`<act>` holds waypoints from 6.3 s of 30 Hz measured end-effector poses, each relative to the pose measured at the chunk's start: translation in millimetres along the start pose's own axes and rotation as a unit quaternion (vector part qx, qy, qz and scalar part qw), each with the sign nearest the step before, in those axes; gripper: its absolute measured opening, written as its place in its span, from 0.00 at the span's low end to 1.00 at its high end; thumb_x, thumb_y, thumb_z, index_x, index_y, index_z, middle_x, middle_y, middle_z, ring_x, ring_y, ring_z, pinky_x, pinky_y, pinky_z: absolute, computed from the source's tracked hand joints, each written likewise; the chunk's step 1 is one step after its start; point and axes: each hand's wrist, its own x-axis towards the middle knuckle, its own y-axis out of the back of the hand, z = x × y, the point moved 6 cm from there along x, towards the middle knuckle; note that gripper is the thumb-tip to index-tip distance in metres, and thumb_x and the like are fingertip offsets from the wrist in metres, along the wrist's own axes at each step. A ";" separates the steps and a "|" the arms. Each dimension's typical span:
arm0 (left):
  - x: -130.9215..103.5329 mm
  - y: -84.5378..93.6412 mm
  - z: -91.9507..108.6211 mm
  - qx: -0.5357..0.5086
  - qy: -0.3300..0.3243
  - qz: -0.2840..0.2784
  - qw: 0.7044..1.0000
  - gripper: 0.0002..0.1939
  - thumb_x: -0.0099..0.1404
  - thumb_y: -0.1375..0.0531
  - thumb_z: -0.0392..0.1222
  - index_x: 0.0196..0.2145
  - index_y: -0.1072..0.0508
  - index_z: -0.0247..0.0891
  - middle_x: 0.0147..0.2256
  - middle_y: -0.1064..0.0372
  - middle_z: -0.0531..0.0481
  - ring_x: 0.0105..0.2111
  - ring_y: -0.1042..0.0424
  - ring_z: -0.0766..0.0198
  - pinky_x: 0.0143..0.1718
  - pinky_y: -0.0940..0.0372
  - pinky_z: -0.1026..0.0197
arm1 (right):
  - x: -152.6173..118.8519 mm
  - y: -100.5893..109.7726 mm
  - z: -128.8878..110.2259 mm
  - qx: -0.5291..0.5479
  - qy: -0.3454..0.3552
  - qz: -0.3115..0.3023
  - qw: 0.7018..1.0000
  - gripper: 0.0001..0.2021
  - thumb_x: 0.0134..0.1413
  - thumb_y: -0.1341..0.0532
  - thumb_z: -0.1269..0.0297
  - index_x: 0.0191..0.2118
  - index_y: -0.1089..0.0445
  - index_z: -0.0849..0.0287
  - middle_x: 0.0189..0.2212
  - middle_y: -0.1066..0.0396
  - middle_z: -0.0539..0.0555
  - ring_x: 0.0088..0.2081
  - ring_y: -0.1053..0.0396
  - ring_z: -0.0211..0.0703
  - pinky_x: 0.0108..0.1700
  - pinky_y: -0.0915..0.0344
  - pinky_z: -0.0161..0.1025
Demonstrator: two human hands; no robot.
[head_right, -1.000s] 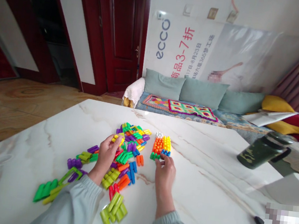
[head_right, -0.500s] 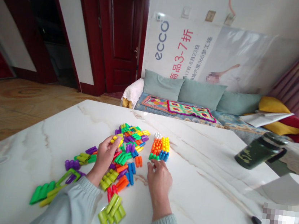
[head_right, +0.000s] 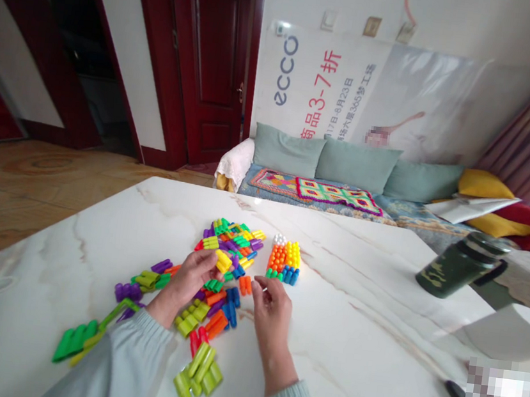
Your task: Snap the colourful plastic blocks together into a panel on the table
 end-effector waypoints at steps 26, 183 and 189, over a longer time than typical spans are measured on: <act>-6.5 -20.3 -15.2 0.142 0.064 -0.133 0.979 0.20 0.45 0.27 0.50 0.26 0.28 0.35 0.23 0.32 0.53 0.22 0.34 0.69 0.24 0.40 0.68 | -11.7 -24.5 -16.8 0.315 -0.076 -0.165 0.932 0.14 0.44 0.29 0.55 0.34 0.26 0.59 0.27 0.28 0.50 0.26 0.34 0.37 0.30 0.35 0.34; -11.1 3.2 33.8 0.662 -0.064 0.025 0.747 0.18 0.58 0.36 0.40 0.48 0.25 0.40 0.47 0.27 0.44 0.49 0.29 0.53 0.52 0.35 0.53 | -17.2 -33.7 -5.1 0.071 0.024 -0.200 0.977 0.17 0.57 0.41 0.51 0.33 0.25 0.60 0.25 0.31 0.50 0.26 0.39 0.37 0.28 0.42 0.34; 12.1 3.1 26.7 0.709 0.011 -0.116 0.695 0.28 0.44 0.27 0.48 0.44 0.22 0.41 0.47 0.27 0.43 0.48 0.29 0.47 0.50 0.34 0.53 | -16.5 -33.8 0.7 0.037 0.019 -0.197 0.979 0.16 0.57 0.41 0.50 0.34 0.27 0.60 0.25 0.32 0.50 0.26 0.39 0.38 0.29 0.42 0.34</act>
